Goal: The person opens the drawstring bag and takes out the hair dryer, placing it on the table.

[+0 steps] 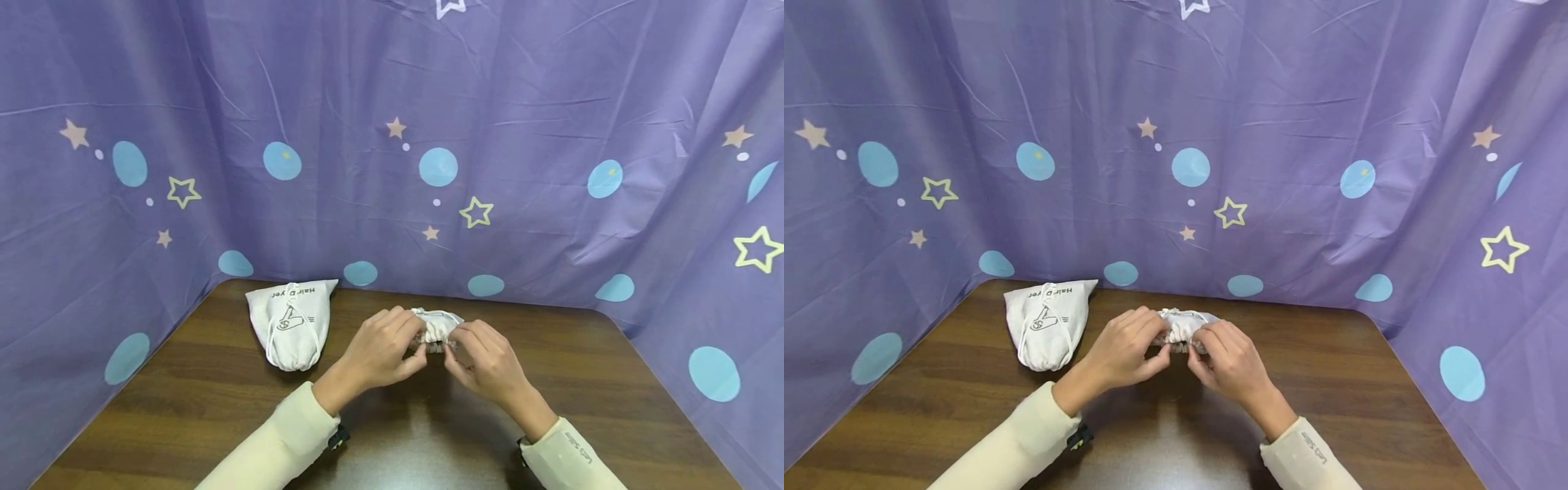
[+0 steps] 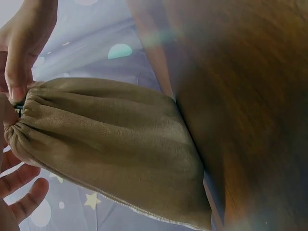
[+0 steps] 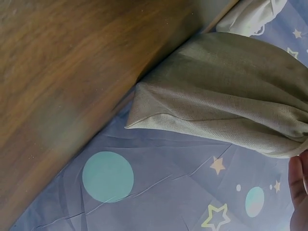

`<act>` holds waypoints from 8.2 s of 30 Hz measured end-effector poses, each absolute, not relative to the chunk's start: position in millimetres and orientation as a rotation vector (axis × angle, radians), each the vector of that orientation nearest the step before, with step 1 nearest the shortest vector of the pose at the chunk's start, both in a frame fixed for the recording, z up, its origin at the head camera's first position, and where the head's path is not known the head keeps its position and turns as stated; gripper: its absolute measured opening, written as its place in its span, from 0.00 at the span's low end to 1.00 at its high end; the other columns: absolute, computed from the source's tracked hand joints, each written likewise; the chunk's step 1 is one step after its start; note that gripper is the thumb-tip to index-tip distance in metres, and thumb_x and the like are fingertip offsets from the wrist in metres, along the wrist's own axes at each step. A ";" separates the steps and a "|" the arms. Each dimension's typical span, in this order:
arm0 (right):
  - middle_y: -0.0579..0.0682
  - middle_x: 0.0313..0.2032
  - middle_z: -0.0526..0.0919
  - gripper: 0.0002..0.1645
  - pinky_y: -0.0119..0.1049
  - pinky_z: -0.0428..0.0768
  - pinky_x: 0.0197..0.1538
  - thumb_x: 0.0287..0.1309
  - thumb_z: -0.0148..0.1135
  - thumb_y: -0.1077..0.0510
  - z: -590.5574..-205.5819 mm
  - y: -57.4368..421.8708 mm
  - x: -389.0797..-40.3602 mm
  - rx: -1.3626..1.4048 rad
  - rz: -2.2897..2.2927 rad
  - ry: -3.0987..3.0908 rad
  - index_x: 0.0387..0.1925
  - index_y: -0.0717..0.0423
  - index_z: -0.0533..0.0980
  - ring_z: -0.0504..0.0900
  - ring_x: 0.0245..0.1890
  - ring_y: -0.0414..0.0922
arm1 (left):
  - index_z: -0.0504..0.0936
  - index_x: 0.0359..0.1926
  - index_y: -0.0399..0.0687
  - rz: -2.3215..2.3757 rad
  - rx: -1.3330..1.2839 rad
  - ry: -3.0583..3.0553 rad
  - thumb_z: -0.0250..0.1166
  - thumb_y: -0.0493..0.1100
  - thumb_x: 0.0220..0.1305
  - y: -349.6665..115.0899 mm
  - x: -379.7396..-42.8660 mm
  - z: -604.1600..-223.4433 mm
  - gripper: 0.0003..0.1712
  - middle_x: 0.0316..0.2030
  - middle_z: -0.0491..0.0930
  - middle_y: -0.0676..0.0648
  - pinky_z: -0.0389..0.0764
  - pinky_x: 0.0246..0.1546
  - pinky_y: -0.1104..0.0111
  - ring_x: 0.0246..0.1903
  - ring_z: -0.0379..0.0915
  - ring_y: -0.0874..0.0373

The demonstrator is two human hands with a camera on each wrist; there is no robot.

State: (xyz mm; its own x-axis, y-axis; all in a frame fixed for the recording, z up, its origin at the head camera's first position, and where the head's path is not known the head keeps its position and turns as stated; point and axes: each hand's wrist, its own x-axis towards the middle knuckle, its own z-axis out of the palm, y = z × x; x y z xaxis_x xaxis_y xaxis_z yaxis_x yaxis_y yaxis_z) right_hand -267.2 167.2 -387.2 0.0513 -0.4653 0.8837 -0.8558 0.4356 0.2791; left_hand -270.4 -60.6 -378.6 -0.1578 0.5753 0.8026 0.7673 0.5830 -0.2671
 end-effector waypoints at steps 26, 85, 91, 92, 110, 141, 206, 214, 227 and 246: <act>0.55 0.35 0.81 0.04 0.36 0.79 0.34 0.60 0.58 0.68 -388.3 159.7 -259.7 1.166 0.454 -1.586 0.36 0.65 0.78 0.79 0.32 0.50 | 0.77 0.36 0.44 -0.307 -1.080 -1.800 0.69 0.38 0.53 -51.2 -263.6 -379.6 0.10 0.34 0.76 0.49 0.76 0.31 0.69 0.31 0.70 0.56; 0.51 0.36 0.82 0.08 0.38 0.78 0.38 0.64 0.53 0.65 -375.0 169.6 -256.3 1.106 0.460 -1.739 0.34 0.61 0.78 0.79 0.35 0.50 | 0.79 0.37 0.45 -0.407 -1.046 -1.868 0.71 0.37 0.53 -67.4 -266.6 -371.9 0.11 0.32 0.74 0.52 0.75 0.26 0.71 0.30 0.69 0.59; 0.51 0.38 0.82 0.08 0.39 0.79 0.40 0.68 0.55 0.62 -375.8 169.5 -255.8 1.105 0.457 -1.771 0.35 0.60 0.79 0.79 0.37 0.49 | 0.77 0.34 0.46 -0.386 -1.056 -1.863 0.68 0.34 0.50 -67.0 -267.9 -371.8 0.10 0.32 0.74 0.52 0.73 0.25 0.73 0.30 0.68 0.60; 0.51 0.38 0.83 0.07 0.39 0.79 0.40 0.68 0.55 0.63 -375.7 169.7 -255.8 1.107 0.455 -1.776 0.36 0.60 0.79 0.79 0.37 0.49 | 0.77 0.34 0.46 -0.381 -1.058 -1.862 0.67 0.33 0.49 -67.1 -268.2 -371.5 0.11 0.32 0.74 0.52 0.73 0.26 0.73 0.30 0.68 0.60; 0.46 0.35 0.79 0.15 0.37 0.74 0.38 0.42 0.61 0.73 -374.3 174.0 -254.0 1.120 0.529 -1.898 0.34 0.57 0.76 0.76 0.36 0.45 | 0.75 0.30 0.48 -0.368 -1.125 -1.876 0.65 0.30 0.42 -71.8 -271.1 -368.4 0.13 0.30 0.71 0.54 0.73 0.26 0.72 0.30 0.68 0.59; 0.50 0.34 0.78 0.13 0.34 0.73 0.34 0.45 0.62 0.73 -369.8 184.6 -258.5 1.018 0.591 -1.890 0.33 0.57 0.78 0.74 0.33 0.46 | 0.77 0.34 0.48 -0.390 -1.141 -1.994 0.65 0.28 0.43 -81.2 -272.4 -360.5 0.16 0.35 0.75 0.53 0.75 0.33 0.70 0.35 0.70 0.56; 0.46 0.28 0.74 0.13 0.38 0.68 0.29 0.40 0.63 0.72 -371.1 185.7 -255.2 0.822 0.538 -1.990 0.29 0.54 0.76 0.68 0.27 0.43 | 0.75 0.32 0.46 -0.520 -0.801 -2.044 0.57 0.30 0.55 -79.3 -263.2 -357.5 0.07 0.31 0.72 0.49 0.73 0.30 0.63 0.31 0.67 0.52; 0.46 0.26 0.72 0.14 0.37 0.67 0.29 0.42 0.63 0.74 -371.2 186.2 -255.1 0.783 0.567 -1.979 0.29 0.55 0.74 0.66 0.27 0.42 | 0.73 0.30 0.48 -0.469 -0.843 -2.047 0.61 0.29 0.48 -80.8 -263.4 -356.9 0.11 0.30 0.71 0.51 0.71 0.27 0.65 0.29 0.65 0.55; 0.46 0.28 0.75 0.22 0.38 0.71 0.29 0.30 0.67 0.75 -368.6 186.9 -251.7 0.807 0.506 -2.109 0.29 0.52 0.73 0.69 0.28 0.43 | 0.74 0.30 0.48 -0.526 -0.770 -2.075 0.60 0.31 0.54 -82.1 -262.4 -354.3 0.07 0.28 0.70 0.51 0.72 0.26 0.61 0.29 0.66 0.52; 0.49 0.28 0.78 0.17 0.33 0.80 0.28 0.41 0.65 0.79 -365.7 191.8 -255.6 0.808 0.700 -2.046 0.30 0.59 0.77 0.78 0.26 0.40 | 0.78 0.33 0.44 -0.657 -0.895 -2.087 0.62 0.26 0.52 -89.1 -268.3 -350.9 0.10 0.30 0.74 0.50 0.73 0.30 0.65 0.30 0.69 0.57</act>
